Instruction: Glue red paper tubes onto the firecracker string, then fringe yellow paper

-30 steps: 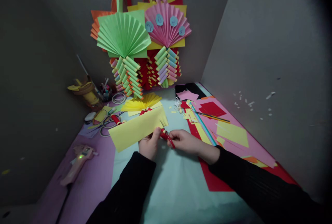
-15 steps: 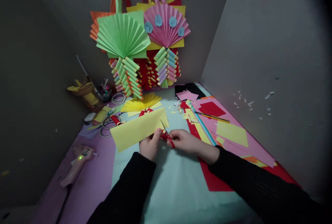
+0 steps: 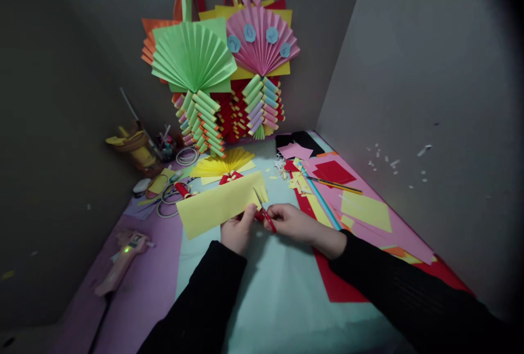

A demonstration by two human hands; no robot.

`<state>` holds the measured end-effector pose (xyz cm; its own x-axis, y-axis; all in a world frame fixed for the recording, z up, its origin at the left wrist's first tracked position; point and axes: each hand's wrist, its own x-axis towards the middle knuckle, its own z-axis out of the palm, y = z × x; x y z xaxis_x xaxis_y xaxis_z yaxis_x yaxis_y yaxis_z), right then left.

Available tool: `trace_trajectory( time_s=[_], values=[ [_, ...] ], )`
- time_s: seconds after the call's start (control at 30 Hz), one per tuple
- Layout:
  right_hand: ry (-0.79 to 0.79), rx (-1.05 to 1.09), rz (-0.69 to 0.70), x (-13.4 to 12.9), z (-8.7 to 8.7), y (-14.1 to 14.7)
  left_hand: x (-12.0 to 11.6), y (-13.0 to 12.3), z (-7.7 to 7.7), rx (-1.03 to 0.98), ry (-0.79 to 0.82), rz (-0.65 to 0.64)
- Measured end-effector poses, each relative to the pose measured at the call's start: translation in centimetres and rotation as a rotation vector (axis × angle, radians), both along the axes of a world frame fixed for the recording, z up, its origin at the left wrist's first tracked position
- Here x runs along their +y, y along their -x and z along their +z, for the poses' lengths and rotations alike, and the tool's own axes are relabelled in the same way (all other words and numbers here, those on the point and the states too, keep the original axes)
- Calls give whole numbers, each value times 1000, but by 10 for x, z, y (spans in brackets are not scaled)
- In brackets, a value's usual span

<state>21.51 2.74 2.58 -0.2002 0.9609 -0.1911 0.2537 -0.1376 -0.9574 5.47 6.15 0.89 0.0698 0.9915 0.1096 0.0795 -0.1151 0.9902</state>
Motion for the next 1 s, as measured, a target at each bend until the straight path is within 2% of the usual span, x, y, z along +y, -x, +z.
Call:
trace_trajectory(
  time_s=[0.7, 1.0],
  values=[
    [19, 70, 5, 2, -1, -2, -3, -3, 7, 28, 38, -31],
    [-8, 74, 24, 2, -2, -4, -1, -3, 1, -26, 35, -1]
  ],
)
